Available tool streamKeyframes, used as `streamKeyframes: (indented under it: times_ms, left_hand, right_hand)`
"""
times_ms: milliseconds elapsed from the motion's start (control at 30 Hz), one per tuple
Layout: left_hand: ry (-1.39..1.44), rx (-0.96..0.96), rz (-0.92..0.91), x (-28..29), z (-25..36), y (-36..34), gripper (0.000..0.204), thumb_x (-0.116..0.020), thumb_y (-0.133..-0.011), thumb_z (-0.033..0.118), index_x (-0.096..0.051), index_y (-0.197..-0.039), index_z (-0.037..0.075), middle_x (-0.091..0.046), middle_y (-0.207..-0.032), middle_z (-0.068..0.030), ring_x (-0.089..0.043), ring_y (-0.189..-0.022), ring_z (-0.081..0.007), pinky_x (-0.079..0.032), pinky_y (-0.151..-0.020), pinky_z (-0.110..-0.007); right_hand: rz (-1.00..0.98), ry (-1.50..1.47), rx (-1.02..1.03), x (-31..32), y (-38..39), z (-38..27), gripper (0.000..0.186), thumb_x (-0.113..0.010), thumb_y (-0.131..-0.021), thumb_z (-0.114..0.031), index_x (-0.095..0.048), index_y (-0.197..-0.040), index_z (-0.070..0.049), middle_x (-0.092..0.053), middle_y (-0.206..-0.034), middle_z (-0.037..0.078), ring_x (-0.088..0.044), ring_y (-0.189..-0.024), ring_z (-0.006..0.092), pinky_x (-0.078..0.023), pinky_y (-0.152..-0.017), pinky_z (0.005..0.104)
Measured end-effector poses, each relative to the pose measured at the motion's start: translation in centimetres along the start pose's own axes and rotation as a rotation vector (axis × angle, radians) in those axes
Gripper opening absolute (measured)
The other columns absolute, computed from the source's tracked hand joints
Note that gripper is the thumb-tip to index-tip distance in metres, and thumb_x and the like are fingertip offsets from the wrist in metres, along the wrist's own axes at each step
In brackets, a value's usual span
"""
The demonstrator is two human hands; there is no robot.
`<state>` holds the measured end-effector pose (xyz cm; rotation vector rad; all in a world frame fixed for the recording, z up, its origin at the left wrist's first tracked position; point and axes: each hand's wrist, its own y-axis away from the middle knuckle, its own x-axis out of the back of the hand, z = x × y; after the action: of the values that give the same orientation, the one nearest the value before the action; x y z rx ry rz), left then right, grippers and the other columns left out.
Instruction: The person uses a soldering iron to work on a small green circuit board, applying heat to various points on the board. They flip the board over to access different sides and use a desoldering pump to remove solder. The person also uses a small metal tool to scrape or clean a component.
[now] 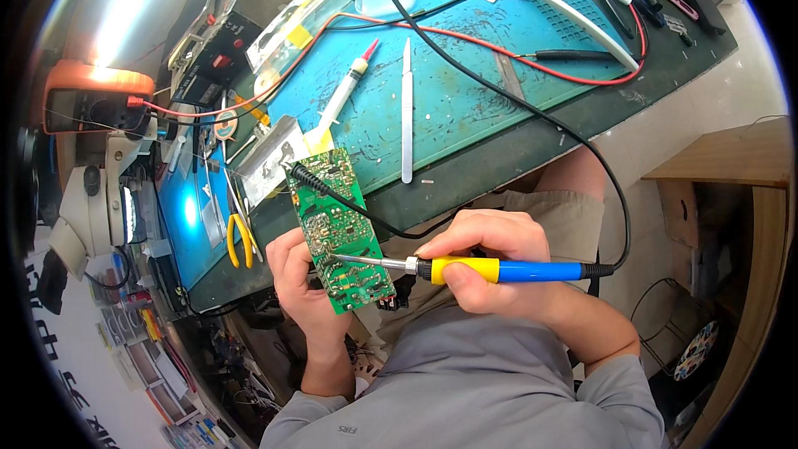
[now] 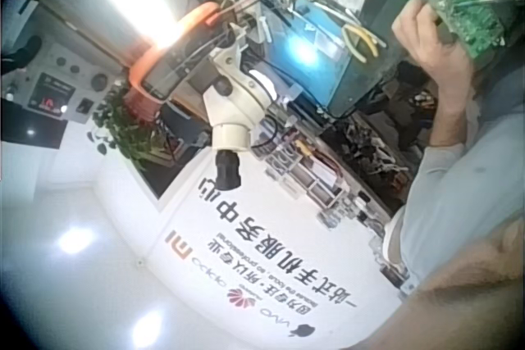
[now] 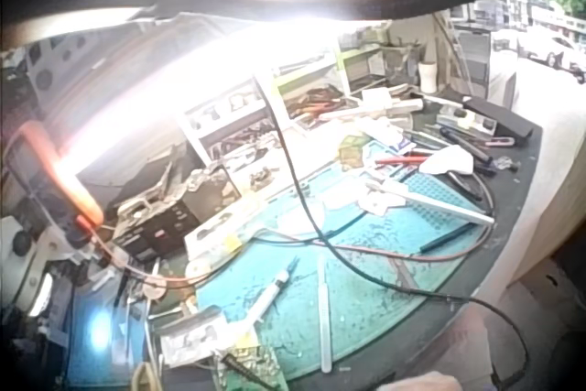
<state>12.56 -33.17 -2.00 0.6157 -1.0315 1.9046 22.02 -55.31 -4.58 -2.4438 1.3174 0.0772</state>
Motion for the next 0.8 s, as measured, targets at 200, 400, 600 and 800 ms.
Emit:
streamKeyframes:
  times_ms: [200,400,600,800]
  left_hand:
    - [-0.007,-0.005,0.001,-0.02,-0.12,0.07,0.034,-0.088,-0.067,0.019,-0.073,-0.094,0.006,-0.067,-0.104,-0.0077,-0.058,-0.098,-0.0258,-0.046,-0.084,-0.035]
    - [-0.004,-0.006,-0.002,-0.07,-0.15,0.07,0.035,-0.089,-0.067,0.02,-0.072,-0.094,0.006,-0.067,-0.104,-0.008,-0.058,-0.097,-0.0262,-0.046,-0.084,-0.035]
    - [0.0,0.0,-0.016,0.12,0.11,-0.16,0.034,-0.089,-0.067,0.02,-0.071,-0.093,0.006,-0.067,-0.104,-0.0084,-0.058,-0.097,-0.0267,-0.045,-0.084,-0.036]
    - [0.01,-0.001,-0.021,0.16,0.09,-0.15,0.035,-0.089,-0.067,0.021,-0.071,-0.093,0.005,-0.067,-0.104,-0.0084,-0.057,-0.097,-0.0264,-0.045,-0.086,-0.036]
  right_hand:
    - [-0.01,-0.022,-0.042,0.22,0.0,0.04,0.021,-0.072,-0.085,-0.012,-0.075,-0.102,0.001,-0.075,-0.083,0.011,-0.068,-0.068,0.016,-0.052,-0.063,0.0273]
    - [-0.021,0.013,0.011,0.32,-0.25,0.08,0.021,-0.072,-0.084,-0.012,-0.075,-0.101,0.001,-0.075,-0.082,0.01,-0.068,-0.068,0.0155,-0.052,-0.062,0.027]
    - [-0.01,-0.024,-0.03,0.26,-0.14,-0.15,0.02,-0.072,-0.083,-0.01,-0.075,-0.101,0.001,-0.075,-0.084,0.011,-0.069,-0.07,0.0159,-0.052,-0.063,0.0268]
    - [-0.009,-0.01,0.023,0.32,-0.31,0.09,0.02,-0.072,-0.085,-0.01,-0.074,-0.101,0.002,-0.075,-0.084,0.011,-0.069,-0.07,0.0158,-0.053,-0.063,0.0272]
